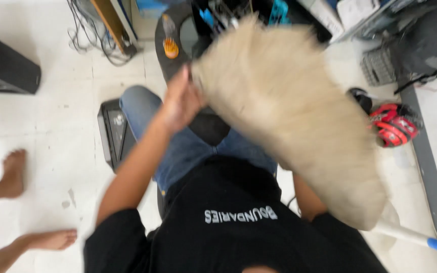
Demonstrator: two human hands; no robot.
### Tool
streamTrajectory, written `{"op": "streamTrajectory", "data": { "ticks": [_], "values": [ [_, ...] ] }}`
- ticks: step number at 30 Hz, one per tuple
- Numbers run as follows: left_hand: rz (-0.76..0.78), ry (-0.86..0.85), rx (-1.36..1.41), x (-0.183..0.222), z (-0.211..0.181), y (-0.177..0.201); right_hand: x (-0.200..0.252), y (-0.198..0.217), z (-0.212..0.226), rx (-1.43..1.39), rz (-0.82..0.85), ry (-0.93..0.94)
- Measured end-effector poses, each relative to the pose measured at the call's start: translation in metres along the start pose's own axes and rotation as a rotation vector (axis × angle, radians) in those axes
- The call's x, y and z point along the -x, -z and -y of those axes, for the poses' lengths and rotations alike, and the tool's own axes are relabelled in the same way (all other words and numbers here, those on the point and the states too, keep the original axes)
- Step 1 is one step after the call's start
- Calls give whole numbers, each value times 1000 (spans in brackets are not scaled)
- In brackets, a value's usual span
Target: Servicing and cleaning the carriage assembly of a printer by disassembling parts and wiping them down.
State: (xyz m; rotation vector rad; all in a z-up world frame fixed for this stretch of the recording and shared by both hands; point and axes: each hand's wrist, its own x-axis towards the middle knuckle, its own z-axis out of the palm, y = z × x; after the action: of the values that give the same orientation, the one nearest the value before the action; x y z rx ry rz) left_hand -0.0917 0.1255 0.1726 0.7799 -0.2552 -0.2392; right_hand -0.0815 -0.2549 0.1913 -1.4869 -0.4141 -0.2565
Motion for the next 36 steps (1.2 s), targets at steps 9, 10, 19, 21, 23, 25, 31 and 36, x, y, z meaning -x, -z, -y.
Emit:
{"op": "streamTrajectory", "data": {
  "ticks": [9,10,19,21,23,25,31,36],
  "values": [
    [-25,-123,22,43,37,26,132,-59,-45,-371,26,-526],
    [42,-194,-144,46,28,33,132,-51,-53,-458,-71,-516],
    [-92,295,-654,56,-20,14,86,-87,0,-406,-382,-611],
    [21,90,-761,56,-46,14,79,-80,19,-384,-414,-542],
    [185,-179,-852,64,-80,-4,73,-64,54,18,-11,198],
    [245,-294,-992,48,-94,23,55,-67,77,-187,184,189],
    [351,-491,-1071,19,-112,-18,51,-70,53,-145,171,249],
    [351,-436,-1037,22,-113,-17,61,-71,28,-390,-141,74]
  ]
}}
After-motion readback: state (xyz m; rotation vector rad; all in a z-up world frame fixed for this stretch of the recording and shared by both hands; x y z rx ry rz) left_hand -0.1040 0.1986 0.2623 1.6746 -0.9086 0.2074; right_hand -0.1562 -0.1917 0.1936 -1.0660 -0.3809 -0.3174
